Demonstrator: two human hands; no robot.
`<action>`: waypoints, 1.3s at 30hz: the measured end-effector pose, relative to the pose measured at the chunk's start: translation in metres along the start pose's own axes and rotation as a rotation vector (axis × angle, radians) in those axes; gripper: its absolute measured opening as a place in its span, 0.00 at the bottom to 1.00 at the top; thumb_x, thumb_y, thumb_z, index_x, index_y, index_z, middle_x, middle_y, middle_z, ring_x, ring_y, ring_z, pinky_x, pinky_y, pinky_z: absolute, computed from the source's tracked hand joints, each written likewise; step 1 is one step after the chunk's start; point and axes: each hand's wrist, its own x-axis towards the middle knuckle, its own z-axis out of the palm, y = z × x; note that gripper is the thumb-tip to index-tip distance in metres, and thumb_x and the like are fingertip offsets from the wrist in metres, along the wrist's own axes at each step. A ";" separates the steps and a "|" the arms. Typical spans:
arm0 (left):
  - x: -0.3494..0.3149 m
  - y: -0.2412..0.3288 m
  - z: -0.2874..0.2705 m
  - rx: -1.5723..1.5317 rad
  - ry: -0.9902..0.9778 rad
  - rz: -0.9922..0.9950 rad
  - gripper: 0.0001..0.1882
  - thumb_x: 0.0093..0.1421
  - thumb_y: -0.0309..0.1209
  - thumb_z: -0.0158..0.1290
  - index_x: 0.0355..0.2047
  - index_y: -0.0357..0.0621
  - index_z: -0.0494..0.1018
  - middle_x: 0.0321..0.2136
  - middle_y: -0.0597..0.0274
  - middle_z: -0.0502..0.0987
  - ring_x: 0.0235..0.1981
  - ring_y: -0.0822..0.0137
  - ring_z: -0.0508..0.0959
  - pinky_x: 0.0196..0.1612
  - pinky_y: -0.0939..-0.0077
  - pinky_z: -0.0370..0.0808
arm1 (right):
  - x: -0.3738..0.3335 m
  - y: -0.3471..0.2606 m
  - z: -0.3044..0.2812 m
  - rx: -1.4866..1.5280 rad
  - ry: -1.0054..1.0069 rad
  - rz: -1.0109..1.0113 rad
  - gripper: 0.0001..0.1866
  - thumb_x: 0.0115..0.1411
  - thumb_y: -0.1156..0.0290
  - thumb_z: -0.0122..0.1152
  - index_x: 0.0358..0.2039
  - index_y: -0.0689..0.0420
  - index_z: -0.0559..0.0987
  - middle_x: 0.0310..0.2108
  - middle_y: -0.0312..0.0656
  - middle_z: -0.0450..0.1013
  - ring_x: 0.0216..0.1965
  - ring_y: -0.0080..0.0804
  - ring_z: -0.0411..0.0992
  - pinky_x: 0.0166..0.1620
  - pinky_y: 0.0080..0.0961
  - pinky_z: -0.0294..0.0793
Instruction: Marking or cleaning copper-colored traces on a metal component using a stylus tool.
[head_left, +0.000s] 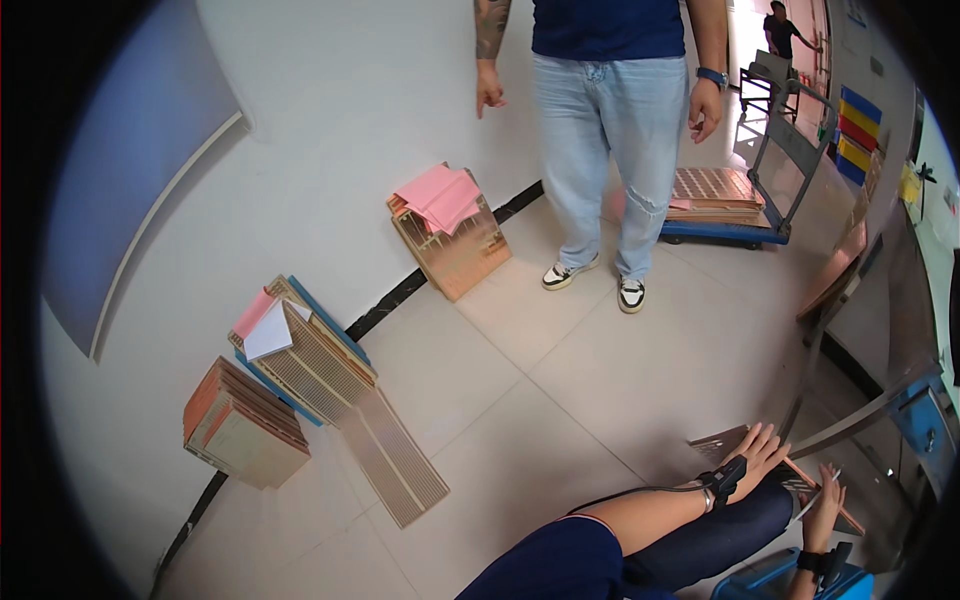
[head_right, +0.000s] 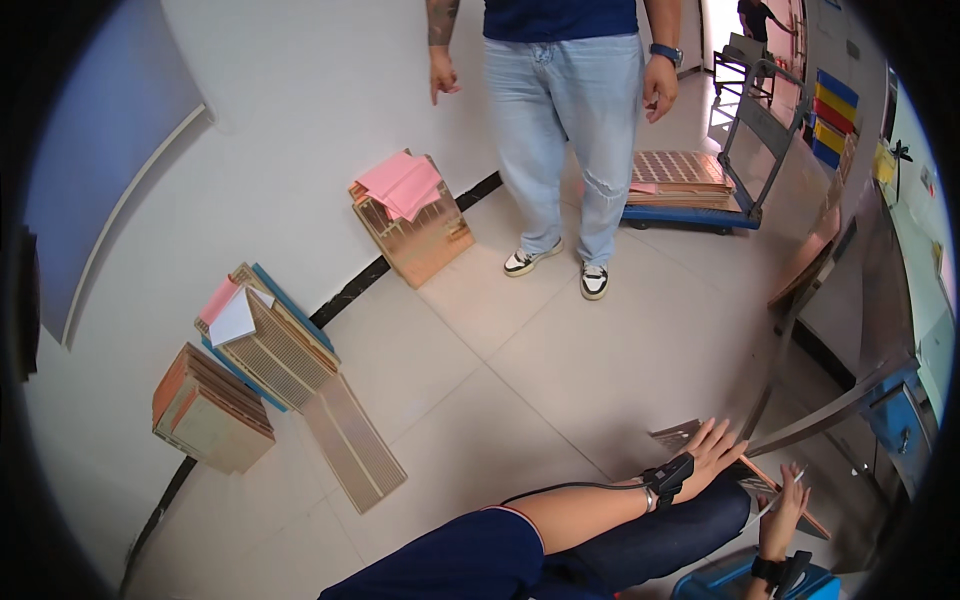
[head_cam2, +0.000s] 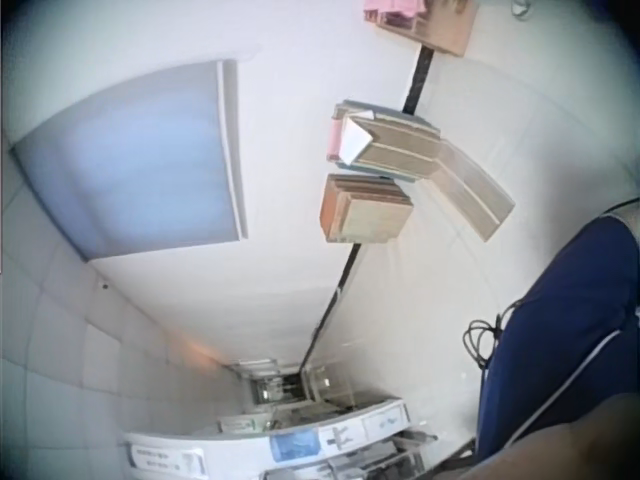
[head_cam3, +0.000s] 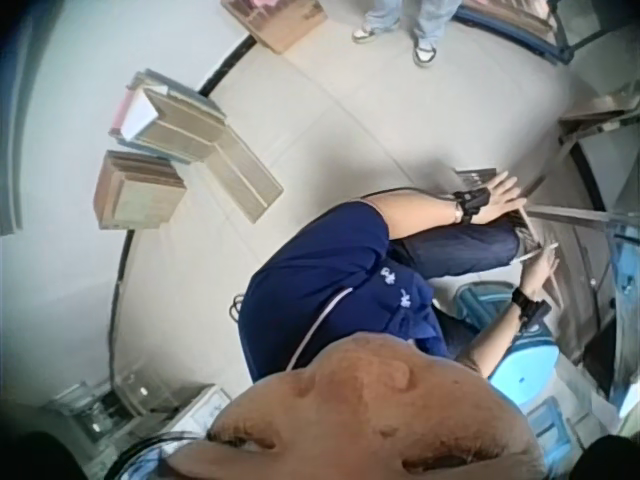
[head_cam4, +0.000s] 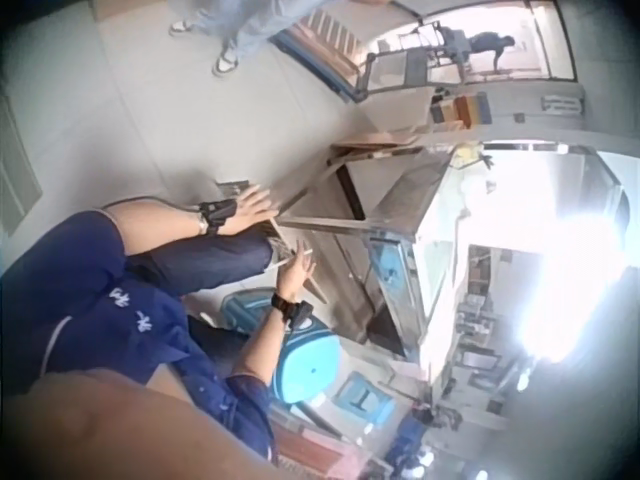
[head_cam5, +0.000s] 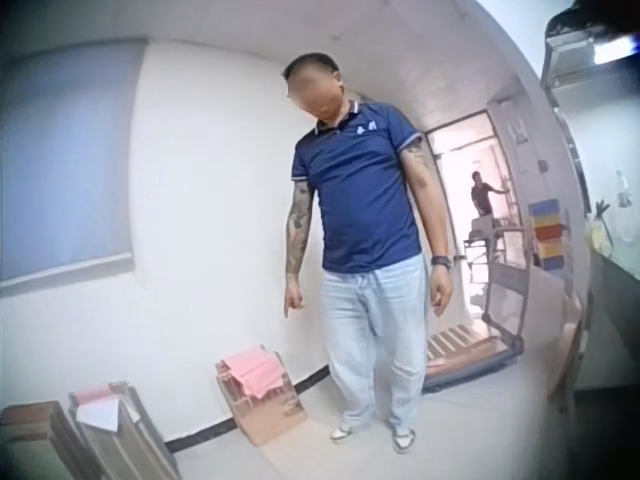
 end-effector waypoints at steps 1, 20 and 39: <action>-0.002 -0.001 0.003 0.032 0.025 -0.003 0.30 0.60 0.32 0.43 0.64 0.43 0.57 0.57 0.51 0.63 0.66 0.50 0.54 0.69 0.51 0.40 | 0.001 -0.008 0.002 0.021 0.034 -0.016 0.31 0.44 0.81 0.66 0.52 0.54 0.71 0.52 0.45 0.71 0.51 0.43 0.69 0.63 0.43 0.54; -0.147 -0.013 0.102 -0.924 -0.018 -0.747 0.19 0.56 0.19 0.46 0.48 0.43 0.71 0.42 0.49 0.74 0.47 0.51 0.75 0.47 0.65 0.72 | 0.042 -0.015 -0.018 -0.139 -0.271 -0.176 0.09 0.51 0.67 0.66 0.30 0.57 0.78 0.23 0.51 0.74 0.27 0.53 0.73 0.31 0.44 0.70; -0.160 -0.072 0.190 -2.062 0.209 -1.627 0.39 0.61 0.68 0.32 0.59 0.52 0.61 0.57 0.60 0.64 0.62 0.59 0.60 0.64 0.51 0.52 | 0.028 -0.174 -0.188 0.349 -0.024 -0.217 0.10 0.56 0.61 0.65 0.29 0.55 0.80 0.14 0.40 0.68 0.16 0.37 0.70 0.20 0.30 0.67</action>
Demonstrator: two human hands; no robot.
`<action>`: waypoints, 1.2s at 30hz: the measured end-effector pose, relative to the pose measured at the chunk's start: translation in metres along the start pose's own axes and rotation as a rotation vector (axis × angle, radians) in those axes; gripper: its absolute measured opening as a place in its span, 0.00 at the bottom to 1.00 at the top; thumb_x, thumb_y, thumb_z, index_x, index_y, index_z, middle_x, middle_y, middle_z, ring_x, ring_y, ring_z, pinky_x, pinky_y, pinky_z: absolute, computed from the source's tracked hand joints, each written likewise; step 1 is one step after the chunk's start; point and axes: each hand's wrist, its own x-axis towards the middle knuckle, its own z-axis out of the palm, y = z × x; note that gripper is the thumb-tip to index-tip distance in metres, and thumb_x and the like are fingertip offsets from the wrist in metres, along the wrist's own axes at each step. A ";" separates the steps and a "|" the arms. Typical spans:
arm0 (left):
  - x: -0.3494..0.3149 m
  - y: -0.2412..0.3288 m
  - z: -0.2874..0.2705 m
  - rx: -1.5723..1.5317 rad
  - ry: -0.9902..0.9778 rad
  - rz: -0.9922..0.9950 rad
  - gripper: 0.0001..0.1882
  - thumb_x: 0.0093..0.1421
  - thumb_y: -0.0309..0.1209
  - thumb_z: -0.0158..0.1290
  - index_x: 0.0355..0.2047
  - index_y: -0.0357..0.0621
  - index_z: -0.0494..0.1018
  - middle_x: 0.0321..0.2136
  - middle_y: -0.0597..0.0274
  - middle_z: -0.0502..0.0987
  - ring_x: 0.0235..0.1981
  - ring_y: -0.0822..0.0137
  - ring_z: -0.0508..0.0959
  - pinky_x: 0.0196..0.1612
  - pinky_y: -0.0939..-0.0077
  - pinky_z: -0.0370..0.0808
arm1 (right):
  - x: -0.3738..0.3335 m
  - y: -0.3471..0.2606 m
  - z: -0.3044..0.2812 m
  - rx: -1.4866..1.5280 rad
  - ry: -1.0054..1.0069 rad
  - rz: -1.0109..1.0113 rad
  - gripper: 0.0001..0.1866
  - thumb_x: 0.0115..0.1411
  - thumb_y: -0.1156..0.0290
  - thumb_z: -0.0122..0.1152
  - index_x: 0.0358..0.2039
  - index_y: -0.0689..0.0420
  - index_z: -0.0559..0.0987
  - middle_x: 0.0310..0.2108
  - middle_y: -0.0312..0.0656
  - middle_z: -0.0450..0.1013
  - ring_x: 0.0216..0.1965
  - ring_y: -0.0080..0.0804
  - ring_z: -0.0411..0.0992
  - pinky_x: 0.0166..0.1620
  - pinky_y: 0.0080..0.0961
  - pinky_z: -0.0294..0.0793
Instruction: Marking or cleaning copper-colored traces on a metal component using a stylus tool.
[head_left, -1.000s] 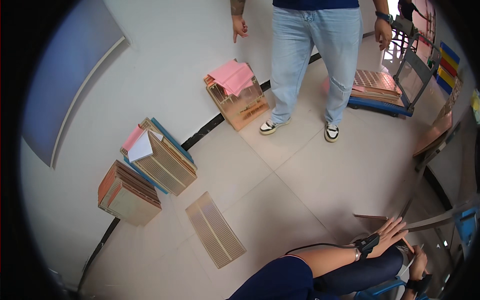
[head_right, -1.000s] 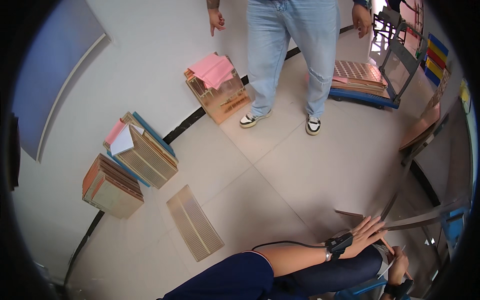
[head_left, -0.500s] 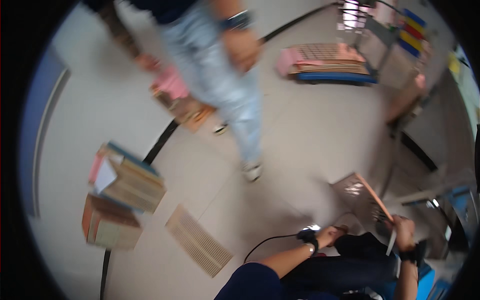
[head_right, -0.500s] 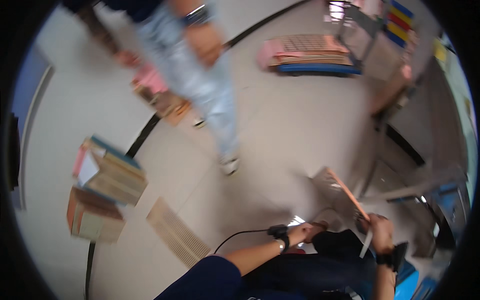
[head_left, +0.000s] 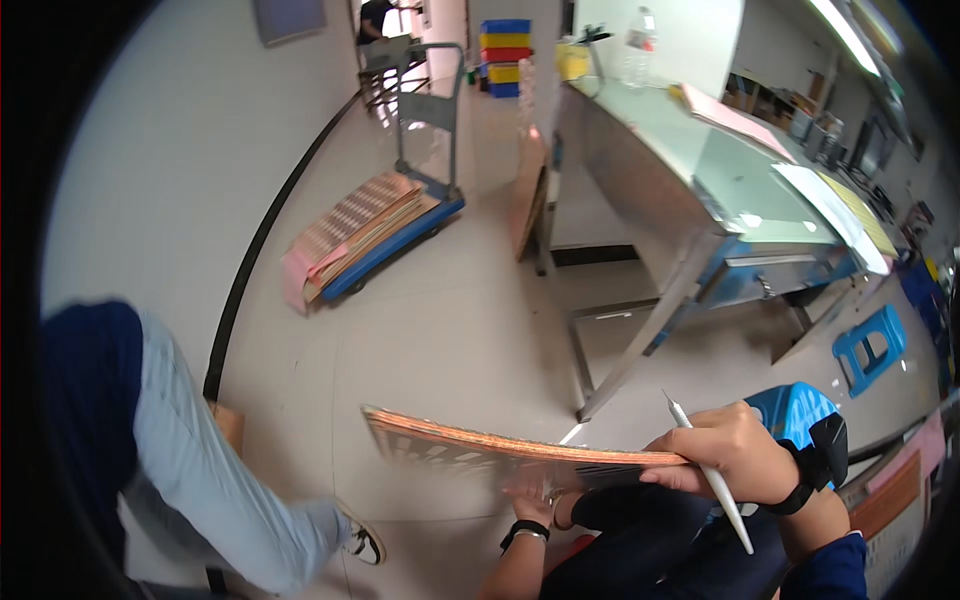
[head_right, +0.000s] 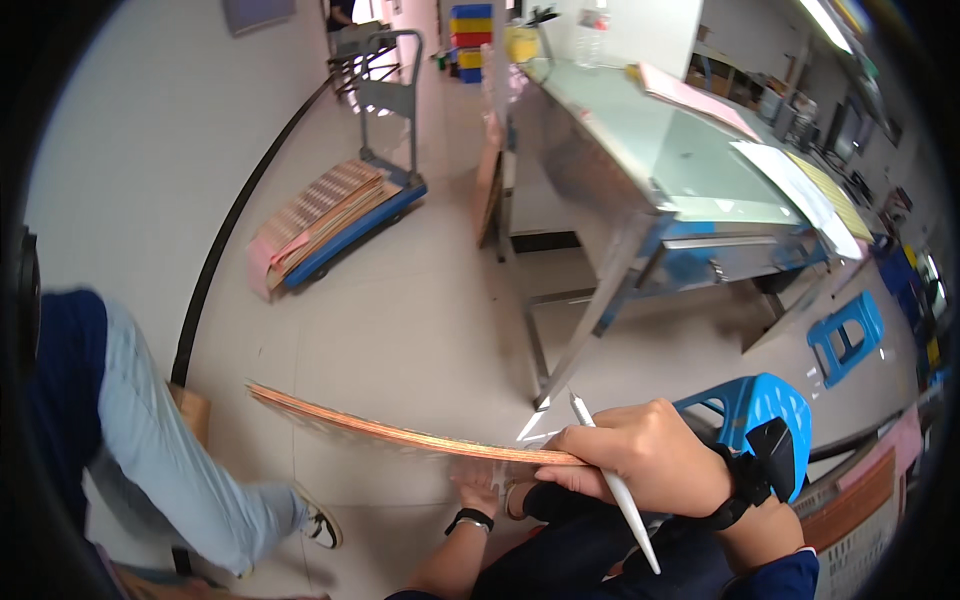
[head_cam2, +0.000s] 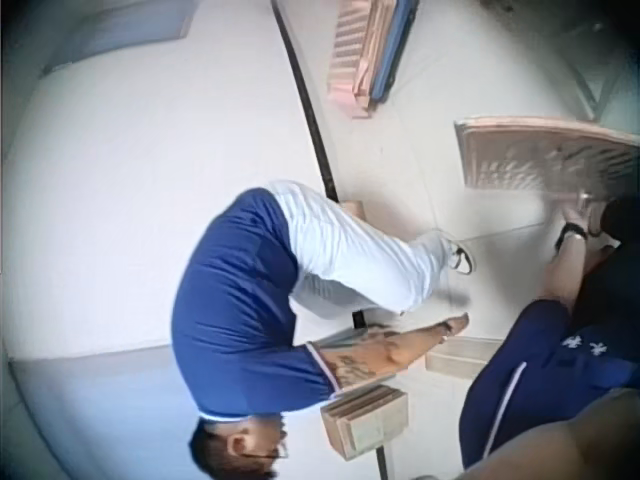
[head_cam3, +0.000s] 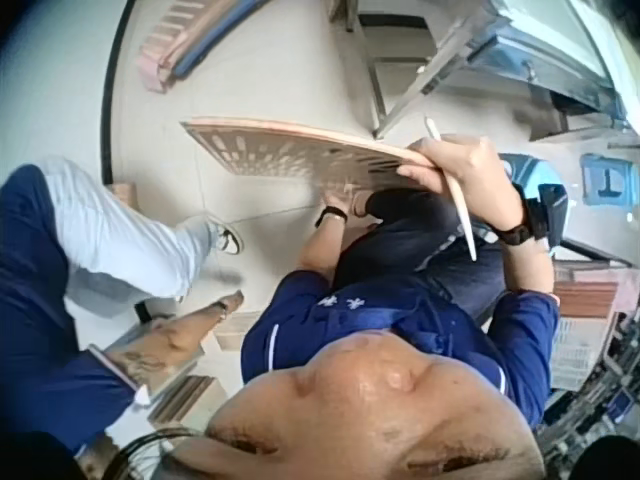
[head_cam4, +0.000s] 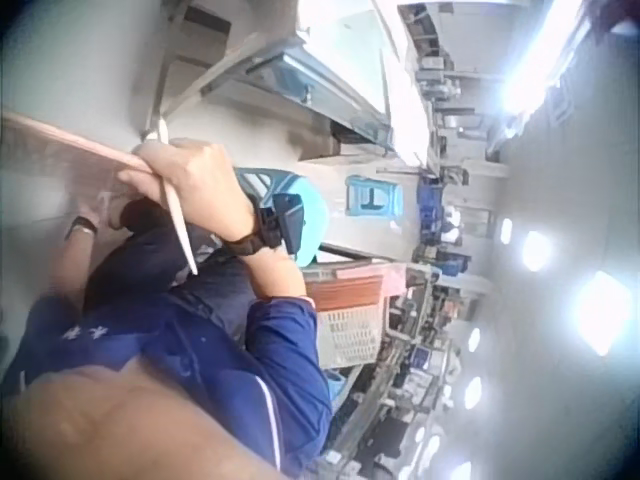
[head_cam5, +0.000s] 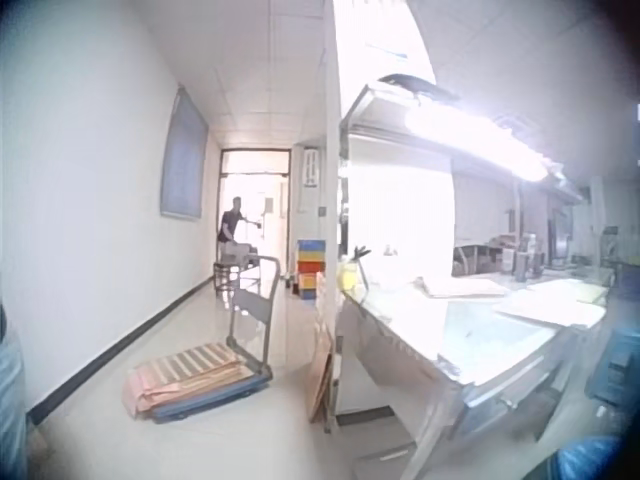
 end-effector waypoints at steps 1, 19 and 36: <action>-0.006 0.006 0.006 0.028 -0.025 -0.014 0.39 0.61 0.68 0.32 0.59 0.52 0.61 0.57 0.60 0.64 0.62 0.59 0.60 0.64 0.51 0.52 | -0.009 -0.006 -0.009 0.048 0.033 0.020 0.10 0.56 0.61 0.66 0.30 0.55 0.81 0.14 0.40 0.68 0.16 0.37 0.70 0.20 0.30 0.67; -0.248 0.020 0.197 0.975 -0.607 0.490 0.36 0.69 0.56 0.34 0.57 0.32 0.64 0.52 0.53 0.71 0.51 0.62 0.72 0.54 0.69 0.68 | -0.434 0.051 -0.033 0.519 1.292 0.842 0.19 0.58 0.57 0.62 0.37 0.62 0.78 0.30 0.33 0.74 0.34 0.17 0.67 0.39 0.18 0.65; -0.193 -0.121 0.275 1.484 -0.560 0.241 0.32 0.69 0.51 0.39 0.48 0.28 0.72 0.43 0.56 0.77 0.44 0.67 0.74 0.48 0.72 0.69 | -0.578 0.123 0.050 0.694 1.565 1.162 0.14 0.64 0.63 0.57 0.30 0.62 0.77 0.27 0.32 0.73 0.29 0.17 0.67 0.33 0.16 0.66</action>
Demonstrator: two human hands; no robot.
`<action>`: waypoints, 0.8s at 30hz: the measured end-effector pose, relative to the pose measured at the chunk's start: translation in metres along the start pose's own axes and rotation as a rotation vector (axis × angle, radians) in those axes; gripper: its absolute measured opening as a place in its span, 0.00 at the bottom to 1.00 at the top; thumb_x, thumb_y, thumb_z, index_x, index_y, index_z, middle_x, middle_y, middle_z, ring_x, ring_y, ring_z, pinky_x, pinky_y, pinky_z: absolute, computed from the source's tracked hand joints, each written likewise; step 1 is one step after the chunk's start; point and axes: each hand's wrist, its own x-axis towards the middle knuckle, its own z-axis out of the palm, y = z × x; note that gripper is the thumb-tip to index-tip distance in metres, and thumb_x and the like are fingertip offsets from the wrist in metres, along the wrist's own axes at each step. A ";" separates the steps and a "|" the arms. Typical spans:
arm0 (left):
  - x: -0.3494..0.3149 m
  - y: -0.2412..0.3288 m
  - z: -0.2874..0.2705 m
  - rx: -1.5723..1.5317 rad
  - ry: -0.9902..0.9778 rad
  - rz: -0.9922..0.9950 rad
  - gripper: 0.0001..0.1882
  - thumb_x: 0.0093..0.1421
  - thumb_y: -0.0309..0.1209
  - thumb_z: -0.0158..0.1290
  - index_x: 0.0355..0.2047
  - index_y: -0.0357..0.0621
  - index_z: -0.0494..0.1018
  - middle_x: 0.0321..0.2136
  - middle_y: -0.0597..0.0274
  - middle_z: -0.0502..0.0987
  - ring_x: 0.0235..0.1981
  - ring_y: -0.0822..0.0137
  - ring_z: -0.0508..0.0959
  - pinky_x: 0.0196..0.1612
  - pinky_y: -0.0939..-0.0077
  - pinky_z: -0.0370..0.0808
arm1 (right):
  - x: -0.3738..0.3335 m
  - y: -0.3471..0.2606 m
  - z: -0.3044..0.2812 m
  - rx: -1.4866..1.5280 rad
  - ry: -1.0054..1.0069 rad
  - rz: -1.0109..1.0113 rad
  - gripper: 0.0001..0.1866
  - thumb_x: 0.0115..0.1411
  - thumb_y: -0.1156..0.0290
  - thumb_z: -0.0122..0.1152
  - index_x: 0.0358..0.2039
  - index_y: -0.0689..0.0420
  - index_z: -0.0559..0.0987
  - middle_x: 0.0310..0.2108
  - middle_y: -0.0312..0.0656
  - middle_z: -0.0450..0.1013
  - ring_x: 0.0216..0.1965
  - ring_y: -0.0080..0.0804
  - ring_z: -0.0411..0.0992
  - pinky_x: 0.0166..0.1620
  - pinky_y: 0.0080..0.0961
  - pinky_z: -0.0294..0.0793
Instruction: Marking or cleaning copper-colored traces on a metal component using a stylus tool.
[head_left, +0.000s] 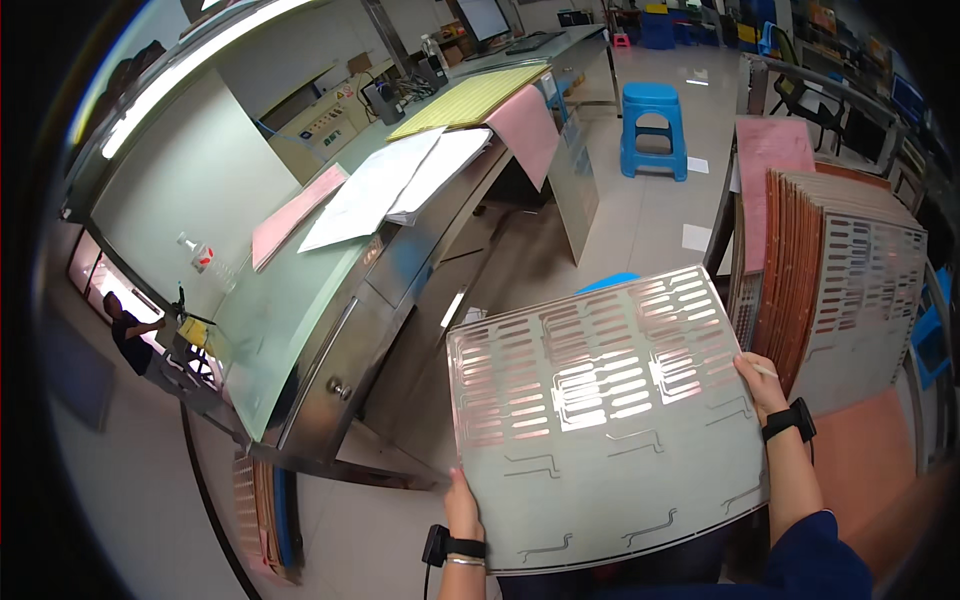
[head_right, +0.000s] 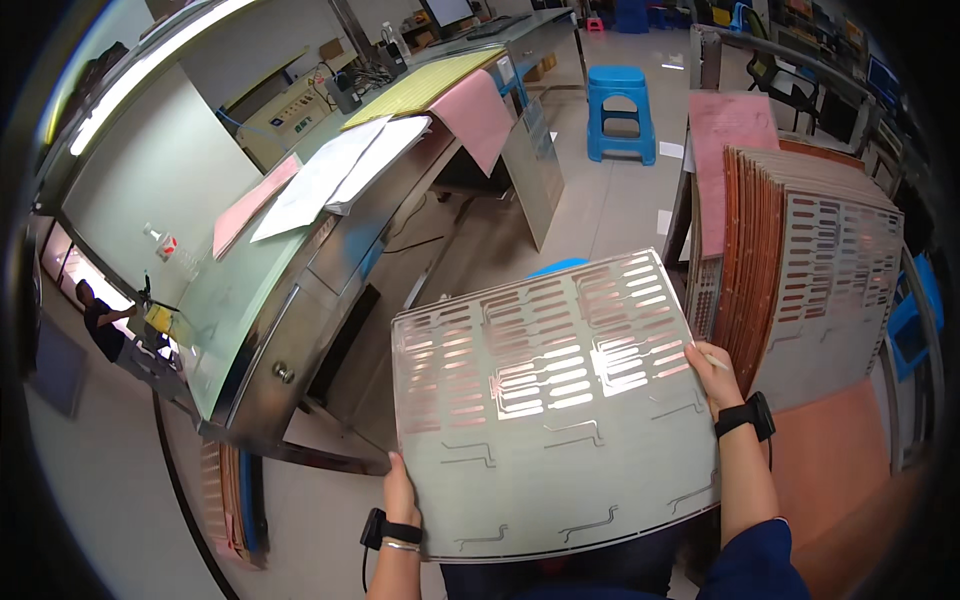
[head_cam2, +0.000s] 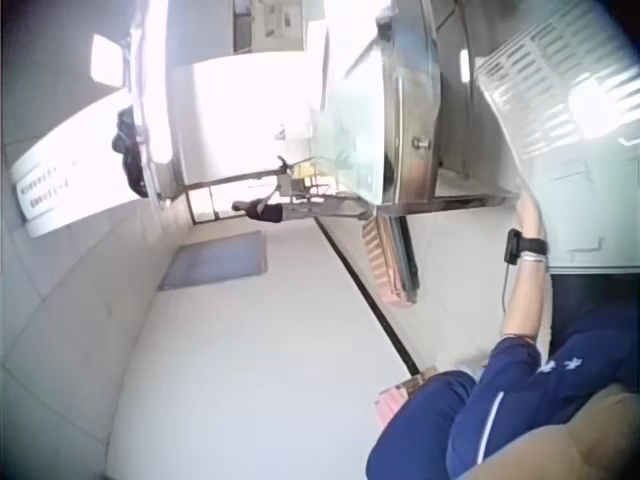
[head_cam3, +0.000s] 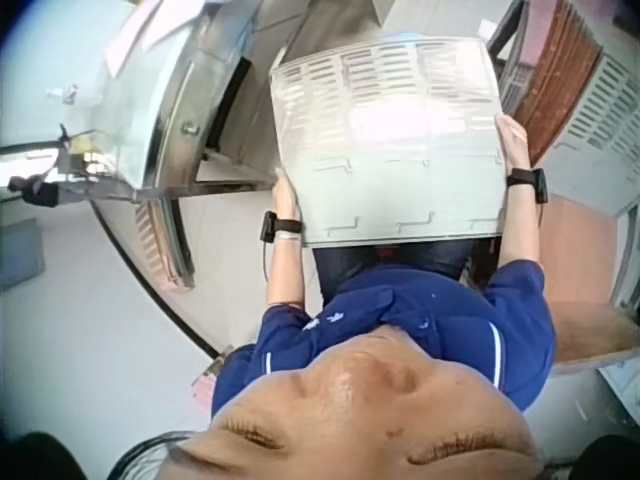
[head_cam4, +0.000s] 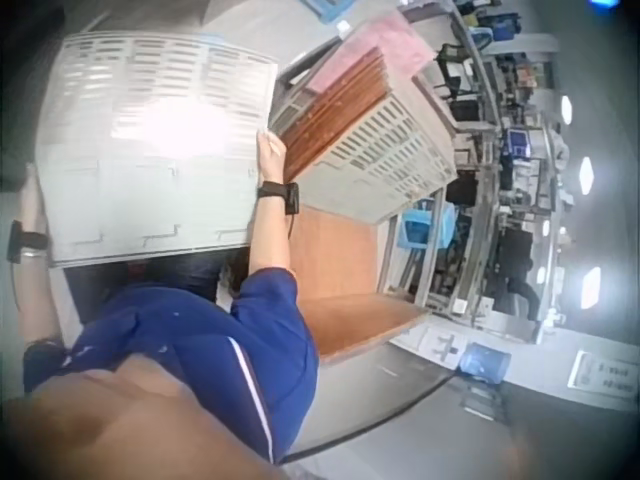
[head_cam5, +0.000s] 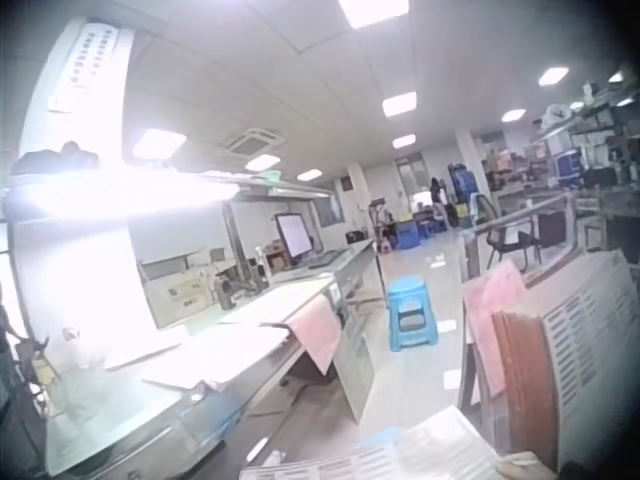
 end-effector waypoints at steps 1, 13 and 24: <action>0.009 0.004 0.005 0.024 -0.023 -0.041 0.32 0.69 0.51 0.40 0.49 0.28 0.72 0.44 0.55 0.76 0.44 0.67 0.74 0.48 0.72 0.69 | 0.011 0.006 0.000 -0.038 0.026 0.000 0.14 0.64 0.63 0.57 0.29 0.63 0.78 0.27 0.32 0.73 0.29 0.17 0.67 0.33 0.17 0.66; 0.059 0.009 0.013 0.011 -0.253 -0.090 0.29 0.70 0.46 0.41 0.53 0.28 0.68 0.51 0.53 0.73 0.51 0.64 0.72 0.54 0.71 0.67 | 0.095 0.020 0.000 -0.520 -0.046 -0.191 0.21 0.64 0.61 0.55 0.25 0.69 0.74 0.19 0.39 0.68 0.25 0.22 0.63 0.32 0.23 0.66; 0.007 -0.024 -0.042 0.145 -0.272 -0.192 0.23 0.66 0.48 0.47 0.48 0.42 0.74 0.24 0.71 0.74 0.19 0.81 0.67 0.21 0.85 0.61 | 0.099 0.018 0.013 0.098 -0.201 0.328 0.24 0.66 0.57 0.53 0.57 0.57 0.69 0.49 0.38 0.72 0.48 0.26 0.70 0.50 0.23 0.71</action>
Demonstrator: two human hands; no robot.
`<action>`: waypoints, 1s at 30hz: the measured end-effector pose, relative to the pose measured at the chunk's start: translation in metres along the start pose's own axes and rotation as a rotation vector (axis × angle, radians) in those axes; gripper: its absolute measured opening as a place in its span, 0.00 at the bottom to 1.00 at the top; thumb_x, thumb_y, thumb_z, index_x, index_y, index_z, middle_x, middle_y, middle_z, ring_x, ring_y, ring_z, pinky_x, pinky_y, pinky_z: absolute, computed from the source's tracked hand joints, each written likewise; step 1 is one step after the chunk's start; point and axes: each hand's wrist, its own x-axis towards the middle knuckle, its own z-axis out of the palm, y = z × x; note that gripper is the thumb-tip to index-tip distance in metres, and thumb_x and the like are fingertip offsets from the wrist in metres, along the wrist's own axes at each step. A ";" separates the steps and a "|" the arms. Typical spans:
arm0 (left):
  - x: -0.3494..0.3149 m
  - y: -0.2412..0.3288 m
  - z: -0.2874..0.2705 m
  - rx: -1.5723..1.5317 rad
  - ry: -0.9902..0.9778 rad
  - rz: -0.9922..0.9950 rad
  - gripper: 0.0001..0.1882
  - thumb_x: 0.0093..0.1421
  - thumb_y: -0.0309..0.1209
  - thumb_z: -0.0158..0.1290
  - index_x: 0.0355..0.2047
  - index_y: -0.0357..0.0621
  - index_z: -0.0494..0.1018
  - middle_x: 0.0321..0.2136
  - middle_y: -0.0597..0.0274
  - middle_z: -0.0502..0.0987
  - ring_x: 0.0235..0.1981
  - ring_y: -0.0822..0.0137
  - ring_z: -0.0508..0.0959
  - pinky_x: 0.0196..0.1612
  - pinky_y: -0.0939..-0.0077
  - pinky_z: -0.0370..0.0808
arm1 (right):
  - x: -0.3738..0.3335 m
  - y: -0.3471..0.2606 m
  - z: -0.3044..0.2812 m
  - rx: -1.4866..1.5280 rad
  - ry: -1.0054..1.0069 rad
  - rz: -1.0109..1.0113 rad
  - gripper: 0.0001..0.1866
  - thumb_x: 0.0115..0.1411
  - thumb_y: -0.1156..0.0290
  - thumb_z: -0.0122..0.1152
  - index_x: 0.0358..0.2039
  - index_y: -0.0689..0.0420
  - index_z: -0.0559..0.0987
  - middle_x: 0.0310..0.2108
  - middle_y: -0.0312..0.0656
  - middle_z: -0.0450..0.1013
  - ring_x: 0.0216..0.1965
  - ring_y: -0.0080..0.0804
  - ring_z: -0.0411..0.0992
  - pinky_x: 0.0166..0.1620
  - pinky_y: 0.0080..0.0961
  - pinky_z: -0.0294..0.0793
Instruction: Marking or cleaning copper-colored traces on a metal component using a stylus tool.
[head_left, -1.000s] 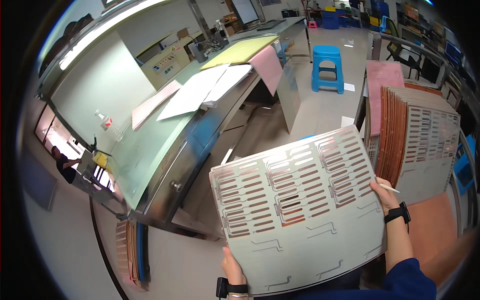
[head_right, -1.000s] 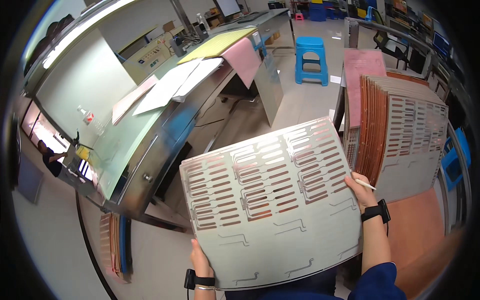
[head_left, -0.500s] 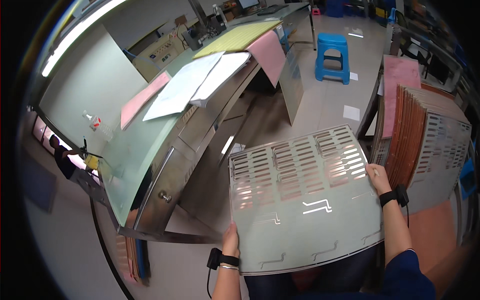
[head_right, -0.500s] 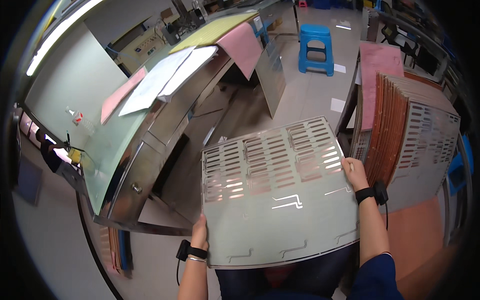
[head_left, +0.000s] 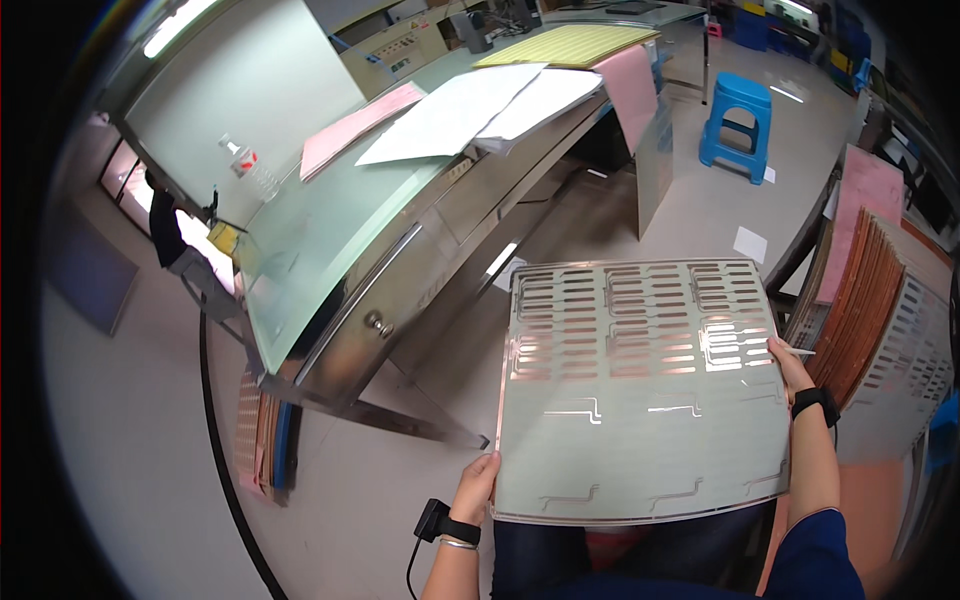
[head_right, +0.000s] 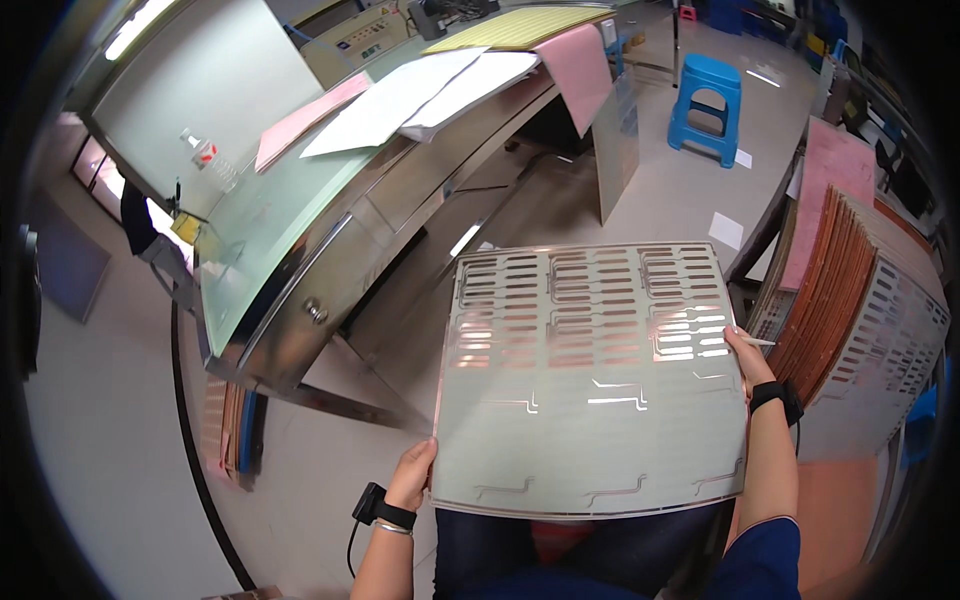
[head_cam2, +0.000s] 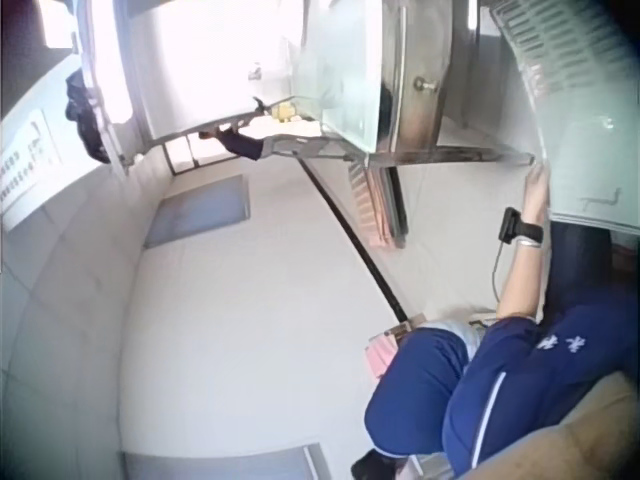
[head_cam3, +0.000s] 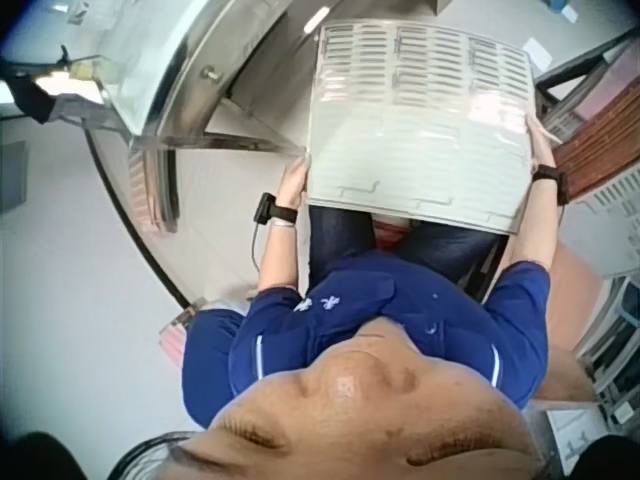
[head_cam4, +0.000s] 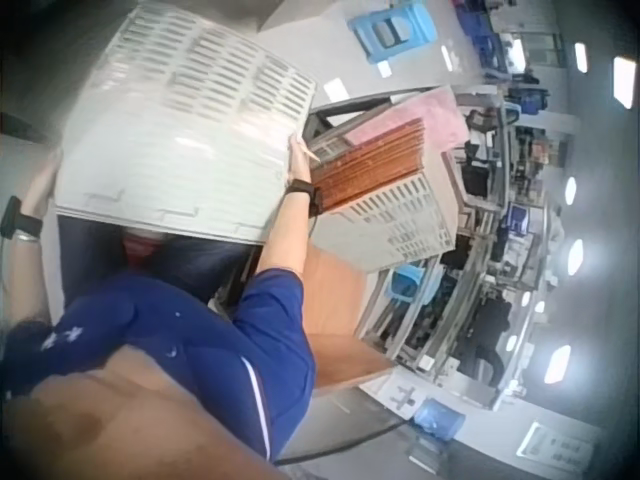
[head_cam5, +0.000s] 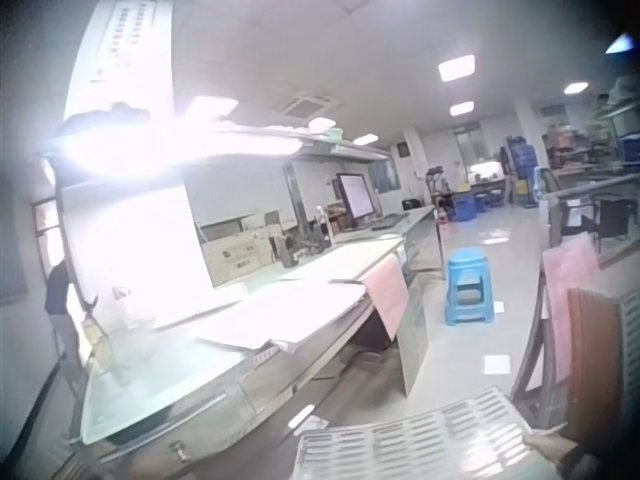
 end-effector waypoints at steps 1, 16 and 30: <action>-0.003 -0.005 0.001 -0.031 0.038 0.058 0.23 0.67 0.47 0.46 0.48 0.39 0.74 0.28 0.68 0.76 0.24 0.79 0.70 0.27 0.83 0.65 | -0.002 0.002 -0.002 0.005 -0.004 0.017 0.24 0.66 0.57 0.53 0.57 0.58 0.69 0.50 0.39 0.71 0.48 0.27 0.70 0.50 0.24 0.71; -0.072 -0.050 -0.036 -0.214 0.103 0.077 0.26 0.68 0.46 0.46 0.50 0.32 0.71 0.43 0.57 0.78 0.42 0.70 0.76 0.47 0.76 0.72 | -0.053 0.031 0.026 -0.273 -0.056 -0.189 0.20 0.67 0.59 0.51 0.50 0.62 0.74 0.44 0.37 0.73 0.44 0.22 0.69 0.48 0.19 0.68; -0.049 -0.032 -0.049 -0.011 0.157 0.220 0.10 0.65 0.37 0.51 0.30 0.44 0.71 0.18 0.78 0.65 0.18 0.83 0.63 0.19 0.85 0.60 | -0.186 0.066 0.059 -0.891 0.629 -0.677 0.16 0.65 0.74 0.51 0.52 0.62 0.71 0.53 0.53 0.69 0.54 0.40 0.69 0.56 0.30 0.67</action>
